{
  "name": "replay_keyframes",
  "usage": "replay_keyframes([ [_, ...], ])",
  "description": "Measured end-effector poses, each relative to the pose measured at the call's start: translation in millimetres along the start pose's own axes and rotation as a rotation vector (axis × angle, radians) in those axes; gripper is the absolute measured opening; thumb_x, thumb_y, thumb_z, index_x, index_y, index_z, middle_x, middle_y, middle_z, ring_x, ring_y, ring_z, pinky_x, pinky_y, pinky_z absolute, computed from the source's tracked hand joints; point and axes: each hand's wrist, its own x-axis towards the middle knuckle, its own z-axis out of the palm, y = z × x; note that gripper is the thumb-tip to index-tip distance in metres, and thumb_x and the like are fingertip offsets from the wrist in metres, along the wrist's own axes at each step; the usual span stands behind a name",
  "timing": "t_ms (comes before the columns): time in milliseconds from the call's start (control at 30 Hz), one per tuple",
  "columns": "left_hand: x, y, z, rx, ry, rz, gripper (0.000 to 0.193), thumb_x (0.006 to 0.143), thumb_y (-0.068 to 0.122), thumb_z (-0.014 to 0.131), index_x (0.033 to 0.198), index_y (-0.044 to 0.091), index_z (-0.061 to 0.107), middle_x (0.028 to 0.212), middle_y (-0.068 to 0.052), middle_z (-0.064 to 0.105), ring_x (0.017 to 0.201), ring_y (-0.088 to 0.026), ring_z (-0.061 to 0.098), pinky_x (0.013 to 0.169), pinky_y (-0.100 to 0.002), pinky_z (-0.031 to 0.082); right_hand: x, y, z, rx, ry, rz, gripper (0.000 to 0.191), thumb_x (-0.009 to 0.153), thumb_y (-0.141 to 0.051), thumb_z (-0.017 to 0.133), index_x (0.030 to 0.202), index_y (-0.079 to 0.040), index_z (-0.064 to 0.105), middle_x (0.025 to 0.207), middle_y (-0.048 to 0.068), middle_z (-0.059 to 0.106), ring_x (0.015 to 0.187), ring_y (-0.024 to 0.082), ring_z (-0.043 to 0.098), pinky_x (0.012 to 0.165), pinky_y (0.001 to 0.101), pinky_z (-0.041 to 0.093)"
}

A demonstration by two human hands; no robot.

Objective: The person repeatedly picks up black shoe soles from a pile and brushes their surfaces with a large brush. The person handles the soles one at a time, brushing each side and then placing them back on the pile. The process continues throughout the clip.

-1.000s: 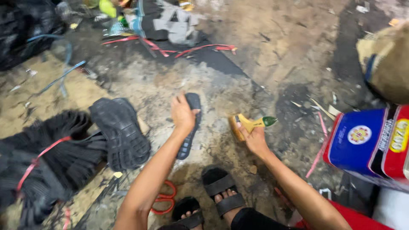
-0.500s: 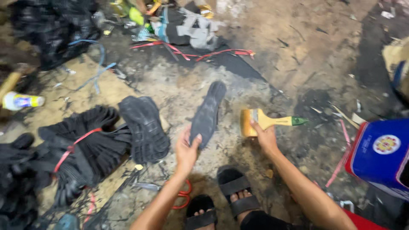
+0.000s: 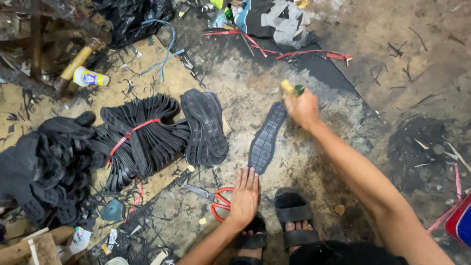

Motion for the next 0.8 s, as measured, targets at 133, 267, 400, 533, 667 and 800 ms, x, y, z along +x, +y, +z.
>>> replay_keyframes([
  [133, 7.2, 3.0, 5.0, 0.072, -0.035, 0.030, 0.059, 0.091, 0.014, 0.045, 0.142, -0.015, 0.046, 0.154, -0.032, 0.040, 0.149, -0.042, 0.032, 0.125, -0.052, 0.015, -51.9, -29.4, 25.3, 0.097, -0.286, -0.693, 0.026, 0.087, -0.025, 0.073, 0.106, -0.008, 0.071, 0.104, 0.012, 0.072, 0.092, 0.030, 0.072, 0.081, 0.0409, 0.058],
  [267, 7.5, 2.2, 6.1, 0.097, -0.045, 0.032, 0.060, 0.090, 0.015, 0.044, 0.142, -0.015, 0.044, 0.154, -0.034, 0.039, 0.148, -0.045, 0.031, 0.124, -0.050, 0.015, -36.9, -6.0, 23.2, -0.095, -0.737, -0.063, 0.038, 0.108, -0.037, 0.062, 0.096, -0.001, 0.060, 0.097, 0.010, 0.071, 0.077, 0.028, 0.072, 0.065, 0.0335, 0.057],
  [400, 9.0, -0.7, 5.3, 0.040, 0.002, 0.042, 0.059, 0.092, 0.015, 0.043, 0.144, -0.014, 0.045, 0.155, -0.032, 0.040, 0.148, -0.044, 0.033, 0.125, -0.049, 0.016, 16.4, 23.0, -0.1, 0.128, -0.059, -0.095, 0.021, 0.094, -0.022, 0.073, 0.106, -0.005, 0.071, 0.091, 0.010, 0.073, 0.075, 0.026, 0.072, 0.065, 0.0319, 0.056],
  [533, 10.9, -1.1, 8.5, 0.087, -0.075, 0.068, 0.060, 0.089, 0.015, 0.044, 0.142, -0.013, 0.045, 0.154, -0.032, 0.039, 0.147, -0.043, 0.033, 0.123, -0.052, 0.016, -39.6, -4.4, 15.0, 0.414, -0.240, -0.573, 0.024, 0.098, -0.022, 0.068, 0.117, -0.010, 0.062, 0.103, 0.009, 0.071, 0.088, 0.025, 0.069, 0.075, 0.0352, 0.061],
  [667, 9.4, -0.2, 4.8, 0.078, -0.069, 0.028, 0.058, 0.092, 0.014, 0.043, 0.143, -0.013, 0.047, 0.152, -0.030, 0.044, 0.146, -0.040, 0.037, 0.124, -0.049, 0.018, -60.3, -13.9, 12.0, -0.039, -0.952, 0.032, 0.039, 0.100, -0.043, 0.059, 0.121, -0.010, 0.063, 0.089, 0.010, 0.074, 0.072, 0.021, 0.074, 0.066, 0.0339, 0.059],
  [800, 17.8, 0.1, -21.1, -0.018, 0.023, 0.037, 0.052, 0.090, 0.012, 0.050, 0.137, -0.009, 0.053, 0.150, -0.029, 0.050, 0.142, -0.040, 0.043, 0.121, -0.049, 0.027, 18.7, 26.6, -25.2, -0.160, 0.013, -0.166, 0.040, 0.097, -0.041, 0.072, 0.089, -0.002, 0.075, 0.082, 0.017, 0.073, 0.070, 0.031, 0.069, 0.066, 0.0430, 0.055],
])
